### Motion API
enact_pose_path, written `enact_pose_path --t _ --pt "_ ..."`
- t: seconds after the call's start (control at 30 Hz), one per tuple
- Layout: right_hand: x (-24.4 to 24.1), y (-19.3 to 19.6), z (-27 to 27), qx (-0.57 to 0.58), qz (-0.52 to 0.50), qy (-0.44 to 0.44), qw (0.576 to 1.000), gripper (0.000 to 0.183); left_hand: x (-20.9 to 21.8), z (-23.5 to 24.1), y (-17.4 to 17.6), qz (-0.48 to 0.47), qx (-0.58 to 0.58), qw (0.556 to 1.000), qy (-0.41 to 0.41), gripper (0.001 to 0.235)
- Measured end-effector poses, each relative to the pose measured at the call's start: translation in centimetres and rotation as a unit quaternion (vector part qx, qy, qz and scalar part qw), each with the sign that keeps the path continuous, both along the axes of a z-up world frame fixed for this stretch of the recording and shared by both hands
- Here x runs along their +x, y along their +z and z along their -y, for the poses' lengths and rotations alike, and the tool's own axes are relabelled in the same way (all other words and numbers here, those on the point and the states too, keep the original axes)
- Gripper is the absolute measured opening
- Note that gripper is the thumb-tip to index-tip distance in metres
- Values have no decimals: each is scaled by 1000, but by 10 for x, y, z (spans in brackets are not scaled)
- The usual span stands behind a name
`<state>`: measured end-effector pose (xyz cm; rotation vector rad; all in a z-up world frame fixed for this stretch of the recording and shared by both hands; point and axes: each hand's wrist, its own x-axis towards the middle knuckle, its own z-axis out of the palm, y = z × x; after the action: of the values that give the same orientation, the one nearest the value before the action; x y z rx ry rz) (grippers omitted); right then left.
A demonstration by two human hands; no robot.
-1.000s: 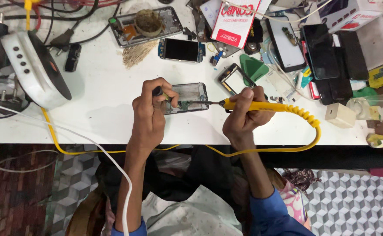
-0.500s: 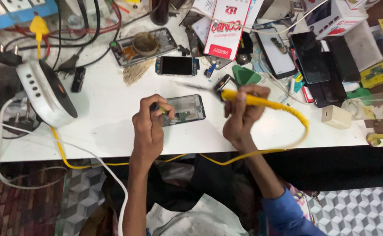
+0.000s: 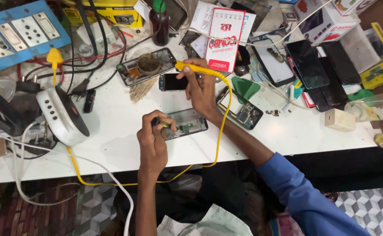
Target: The person uses a soldering iron and tweezers to work on the internal circuit board of a disassembled mobile phone. They repeatedly apply heat to specific points on the board while holding the device steady.
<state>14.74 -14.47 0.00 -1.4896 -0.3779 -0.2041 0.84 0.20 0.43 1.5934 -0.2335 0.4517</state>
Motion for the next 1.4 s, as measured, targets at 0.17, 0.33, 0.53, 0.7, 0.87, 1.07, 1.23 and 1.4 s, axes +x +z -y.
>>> enact_pose_path --t 0.17,0.33,0.53,0.7,0.87,1.07,1.23,1.4 --pt "4 0 6 -16 -28 16 999 31 -1 1 -3 4 8 1000 1 22" --pt "11 1 4 -31 -50 38 998 33 1 0 -1 9 3 1000 -4 22" --pt "12 -3 3 -17 -33 55 998 32 0 -1 -1 -9 8 1000 -5 24" --pt "10 -4 6 -38 -30 42 998 34 1 0 -2 -6 1 1000 0 25" --pt "8 -3 4 -26 -31 33 999 34 -1 0 -3 -19 -16 1000 5 26" --pt "0 2 13 14 -10 25 1000 38 -1 4 -5 -3 -43 999 -3 24" --pt "-14 13 28 -37 64 -65 995 31 -3 2 -5 -17 -23 1000 2 20" --pt "-60 9 52 0 177 -189 966 23 -2 2 -4 -4 -25 1000 -5 19"
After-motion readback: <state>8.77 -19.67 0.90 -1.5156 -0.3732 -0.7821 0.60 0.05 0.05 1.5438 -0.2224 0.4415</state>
